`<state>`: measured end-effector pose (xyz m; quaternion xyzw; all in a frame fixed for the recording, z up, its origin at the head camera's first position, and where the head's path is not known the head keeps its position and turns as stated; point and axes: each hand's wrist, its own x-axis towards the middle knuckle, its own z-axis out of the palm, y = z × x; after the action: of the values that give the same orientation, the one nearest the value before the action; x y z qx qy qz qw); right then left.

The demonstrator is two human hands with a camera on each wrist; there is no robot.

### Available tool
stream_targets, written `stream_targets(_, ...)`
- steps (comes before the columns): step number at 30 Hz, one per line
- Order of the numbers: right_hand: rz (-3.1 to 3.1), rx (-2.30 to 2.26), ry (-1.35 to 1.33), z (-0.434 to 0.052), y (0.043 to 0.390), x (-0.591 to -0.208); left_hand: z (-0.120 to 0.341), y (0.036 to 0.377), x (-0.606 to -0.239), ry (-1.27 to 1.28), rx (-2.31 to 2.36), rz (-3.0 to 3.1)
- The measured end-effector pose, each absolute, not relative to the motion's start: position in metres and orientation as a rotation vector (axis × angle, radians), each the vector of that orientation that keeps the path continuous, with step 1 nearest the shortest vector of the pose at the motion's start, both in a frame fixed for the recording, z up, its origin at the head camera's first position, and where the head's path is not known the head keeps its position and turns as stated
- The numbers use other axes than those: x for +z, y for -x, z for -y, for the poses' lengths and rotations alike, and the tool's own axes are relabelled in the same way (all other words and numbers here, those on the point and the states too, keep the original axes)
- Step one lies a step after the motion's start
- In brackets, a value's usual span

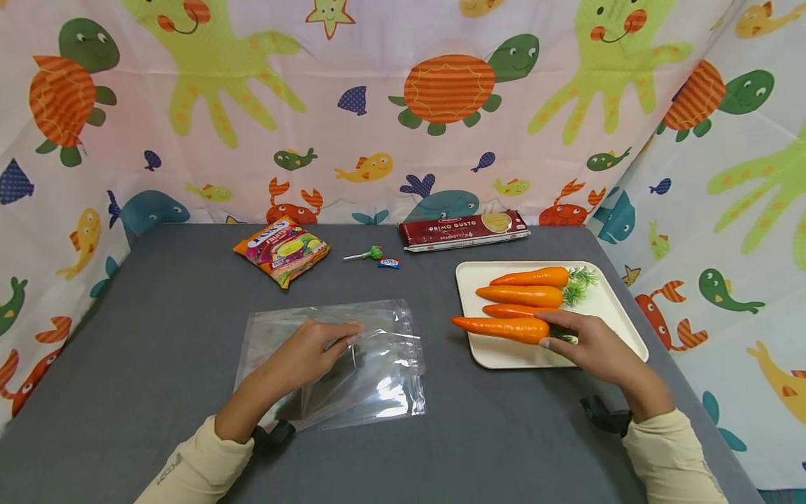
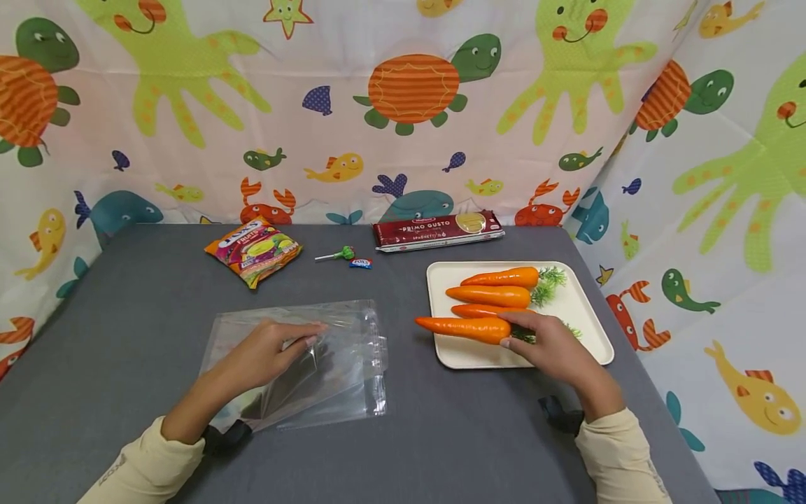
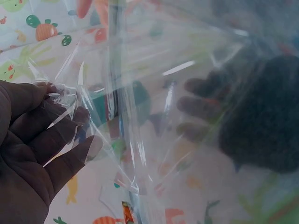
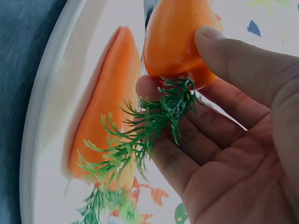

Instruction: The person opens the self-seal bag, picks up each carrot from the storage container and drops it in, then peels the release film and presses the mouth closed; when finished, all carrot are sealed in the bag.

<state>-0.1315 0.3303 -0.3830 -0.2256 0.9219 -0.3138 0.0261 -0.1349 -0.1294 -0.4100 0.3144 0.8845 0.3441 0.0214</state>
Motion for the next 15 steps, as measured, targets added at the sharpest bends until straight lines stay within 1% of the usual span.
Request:
stream_targets(8,-2.857,-0.888,0.726,-0.311,0.137,-0.383,0.129,0.135,-0.409,-0.992,1.098,-2.714)
stream_targets(15,-2.778,-0.936,0.955,-0.293,0.146,-0.377,0.125,0.136,-0.408,-1.014,1.111,-2.703)
